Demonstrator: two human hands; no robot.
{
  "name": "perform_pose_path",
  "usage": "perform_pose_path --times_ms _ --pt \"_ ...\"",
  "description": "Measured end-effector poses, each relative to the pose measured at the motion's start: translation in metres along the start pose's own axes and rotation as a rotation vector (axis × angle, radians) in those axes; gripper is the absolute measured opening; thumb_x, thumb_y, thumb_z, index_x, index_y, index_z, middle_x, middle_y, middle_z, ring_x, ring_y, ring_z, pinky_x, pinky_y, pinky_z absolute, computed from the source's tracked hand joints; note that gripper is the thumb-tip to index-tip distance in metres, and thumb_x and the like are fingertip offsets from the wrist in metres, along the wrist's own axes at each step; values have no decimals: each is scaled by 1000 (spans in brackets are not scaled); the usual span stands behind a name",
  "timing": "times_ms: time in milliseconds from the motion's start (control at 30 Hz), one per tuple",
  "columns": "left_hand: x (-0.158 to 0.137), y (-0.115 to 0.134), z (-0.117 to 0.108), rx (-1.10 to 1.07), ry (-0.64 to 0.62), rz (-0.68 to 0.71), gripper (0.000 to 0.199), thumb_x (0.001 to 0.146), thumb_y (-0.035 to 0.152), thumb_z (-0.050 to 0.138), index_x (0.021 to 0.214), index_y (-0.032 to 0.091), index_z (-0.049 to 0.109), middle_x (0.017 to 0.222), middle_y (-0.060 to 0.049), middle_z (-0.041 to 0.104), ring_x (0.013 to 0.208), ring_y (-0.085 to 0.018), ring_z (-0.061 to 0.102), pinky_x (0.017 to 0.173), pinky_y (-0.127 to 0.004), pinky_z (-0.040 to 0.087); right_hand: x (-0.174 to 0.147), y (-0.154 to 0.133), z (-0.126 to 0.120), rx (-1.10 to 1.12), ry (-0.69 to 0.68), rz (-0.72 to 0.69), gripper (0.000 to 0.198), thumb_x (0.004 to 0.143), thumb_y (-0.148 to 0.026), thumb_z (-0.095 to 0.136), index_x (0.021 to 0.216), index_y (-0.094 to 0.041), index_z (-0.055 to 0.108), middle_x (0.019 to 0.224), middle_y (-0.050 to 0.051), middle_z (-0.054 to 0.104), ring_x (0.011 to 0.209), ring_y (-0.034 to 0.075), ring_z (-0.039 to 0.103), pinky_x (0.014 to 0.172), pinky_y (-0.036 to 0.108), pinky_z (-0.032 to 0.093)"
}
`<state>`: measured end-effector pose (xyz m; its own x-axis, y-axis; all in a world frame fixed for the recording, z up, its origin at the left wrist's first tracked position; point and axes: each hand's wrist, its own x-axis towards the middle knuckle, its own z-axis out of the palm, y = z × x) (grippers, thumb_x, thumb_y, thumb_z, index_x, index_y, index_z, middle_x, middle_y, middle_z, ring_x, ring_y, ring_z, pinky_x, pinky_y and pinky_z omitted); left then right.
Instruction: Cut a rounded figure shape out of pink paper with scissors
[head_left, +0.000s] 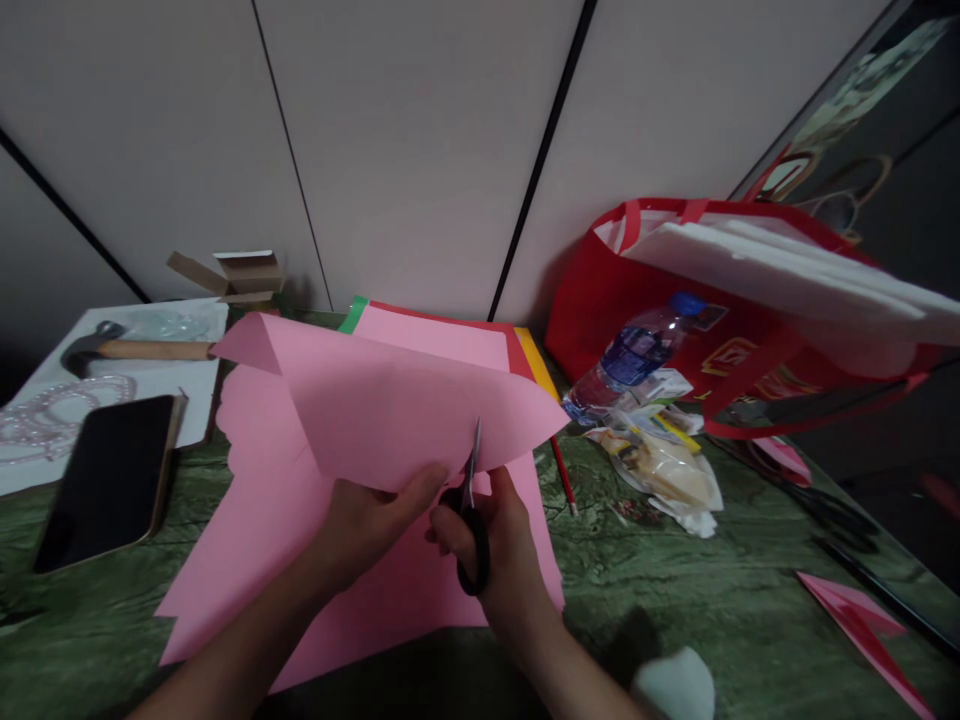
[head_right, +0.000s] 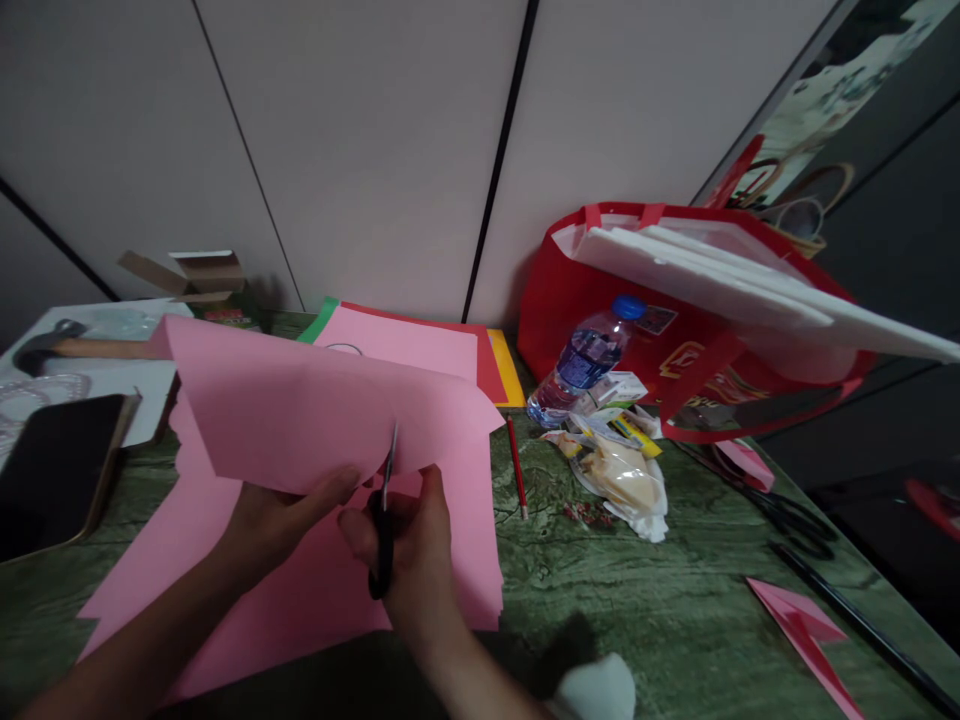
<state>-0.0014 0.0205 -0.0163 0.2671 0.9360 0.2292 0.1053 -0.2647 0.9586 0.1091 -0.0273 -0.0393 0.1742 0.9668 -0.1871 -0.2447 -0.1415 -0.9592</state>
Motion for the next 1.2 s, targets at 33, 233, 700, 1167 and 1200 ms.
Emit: perform_pose_path --times_ms 33,233,700,1167,1200 --pt "0 0 0 -1 4 -2 12 71 20 59 60 19 63 45 1 62 40 -15 59 38 -24 48 0 -1 0 -5 4 4 41 62 -30 64 89 -22 35 56 -6 52 48 11 48 42 22 35" --pt "-1 -2 -1 -20 -4 -8 12 72 21 59 61 19 62 46 1 63 43 -16 61 40 -24 50 -2 -6 2 -28 8 10 35 62 -27 62 87 -22 37 54 -6 53 47 11 49 44 23 36" --pt "-2 -5 -3 -37 30 -28 5 73 19 63 68 19 64 55 0 69 52 -17 66 44 -23 53 -3 -5 1 -13 1 -17 37 62 -25 63 92 -20 41 52 -7 51 44 10 48 41 21 37" --pt "-1 -6 -3 -100 2 -24 7 77 20 60 69 19 60 47 3 63 41 -14 61 37 -22 50 -2 -2 4 15 41 -36 42 62 -24 63 99 -20 45 47 -10 47 38 9 44 36 20 33" --pt "-1 -6 -3 -103 -1 -20 8 77 19 60 69 19 59 47 3 63 41 -14 61 37 -21 50 -2 -2 4 15 32 -36 43 62 -24 63 101 -20 44 48 -10 47 39 10 45 37 20 34"
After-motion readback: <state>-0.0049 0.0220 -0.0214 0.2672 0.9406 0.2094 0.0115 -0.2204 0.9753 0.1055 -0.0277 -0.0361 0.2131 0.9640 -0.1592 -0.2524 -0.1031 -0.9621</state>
